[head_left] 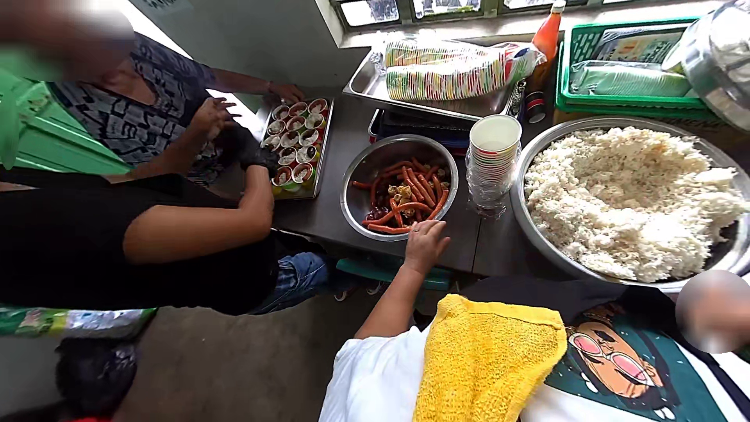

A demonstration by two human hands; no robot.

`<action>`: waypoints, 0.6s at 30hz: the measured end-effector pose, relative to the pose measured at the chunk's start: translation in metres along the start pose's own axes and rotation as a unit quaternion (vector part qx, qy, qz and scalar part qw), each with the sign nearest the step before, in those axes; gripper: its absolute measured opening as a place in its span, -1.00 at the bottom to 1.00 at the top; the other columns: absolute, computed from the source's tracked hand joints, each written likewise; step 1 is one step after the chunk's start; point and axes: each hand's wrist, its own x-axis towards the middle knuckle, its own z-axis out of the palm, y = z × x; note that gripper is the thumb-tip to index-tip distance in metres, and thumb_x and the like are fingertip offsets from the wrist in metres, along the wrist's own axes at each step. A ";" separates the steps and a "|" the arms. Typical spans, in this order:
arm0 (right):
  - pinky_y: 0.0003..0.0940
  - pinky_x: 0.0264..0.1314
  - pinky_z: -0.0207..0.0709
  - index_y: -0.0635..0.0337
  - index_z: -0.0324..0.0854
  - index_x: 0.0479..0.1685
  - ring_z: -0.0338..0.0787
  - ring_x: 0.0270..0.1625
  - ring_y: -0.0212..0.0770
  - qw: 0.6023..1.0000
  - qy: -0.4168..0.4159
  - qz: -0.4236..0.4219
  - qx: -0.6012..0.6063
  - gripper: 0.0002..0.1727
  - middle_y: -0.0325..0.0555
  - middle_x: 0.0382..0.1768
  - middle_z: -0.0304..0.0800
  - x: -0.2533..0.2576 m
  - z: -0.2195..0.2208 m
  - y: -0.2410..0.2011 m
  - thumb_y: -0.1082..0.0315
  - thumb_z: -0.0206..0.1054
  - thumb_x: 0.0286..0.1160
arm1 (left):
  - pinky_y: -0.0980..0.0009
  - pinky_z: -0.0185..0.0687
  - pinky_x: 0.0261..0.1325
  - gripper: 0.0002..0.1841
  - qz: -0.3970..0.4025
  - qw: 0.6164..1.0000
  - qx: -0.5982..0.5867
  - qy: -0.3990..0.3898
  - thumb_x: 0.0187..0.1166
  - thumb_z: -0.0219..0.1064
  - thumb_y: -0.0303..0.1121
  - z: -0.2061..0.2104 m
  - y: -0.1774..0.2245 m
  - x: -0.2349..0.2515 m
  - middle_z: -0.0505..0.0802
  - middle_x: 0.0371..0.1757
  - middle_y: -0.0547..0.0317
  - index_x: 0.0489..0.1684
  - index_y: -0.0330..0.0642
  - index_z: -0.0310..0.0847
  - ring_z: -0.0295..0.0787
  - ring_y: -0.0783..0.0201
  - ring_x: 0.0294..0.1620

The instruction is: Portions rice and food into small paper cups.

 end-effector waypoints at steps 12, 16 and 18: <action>-0.44 0.76 0.17 0.69 0.15 0.65 0.45 0.71 -0.02 0.999 -0.025 0.010 -0.039 -0.37 0.51 0.61 0.39 -0.005 -0.004 -0.008 0.40 0.13 0.72 | -0.12 0.68 0.20 -0.66 -0.020 0.991 -0.003 0.133 0.50 0.45 -0.19 0.031 -0.032 0.008 0.89 0.04 -0.18 0.00 -0.29 0.85 0.83 -0.20 0.11; -0.42 0.79 0.10 0.68 0.11 0.68 0.41 0.74 -0.06 0.993 -0.026 0.088 -0.073 -0.34 0.45 0.63 0.38 -0.008 -0.006 -0.008 0.34 0.13 0.77 | -0.10 0.69 0.18 -0.70 -0.002 0.989 0.011 0.149 0.50 0.42 -0.19 0.034 -0.034 0.007 0.89 0.02 -0.15 -0.08 -0.26 0.87 0.83 -0.18 0.10; -0.45 0.77 0.12 0.66 0.18 0.64 0.45 0.71 -0.12 0.994 -0.027 0.092 -0.053 -0.39 0.43 0.61 0.43 -0.007 -0.007 -0.001 0.35 0.14 0.77 | -0.08 0.69 0.17 -0.70 0.004 0.988 0.014 0.151 0.52 0.39 -0.20 0.035 -0.035 0.006 0.90 0.02 -0.15 -0.08 -0.26 0.87 0.84 -0.18 0.09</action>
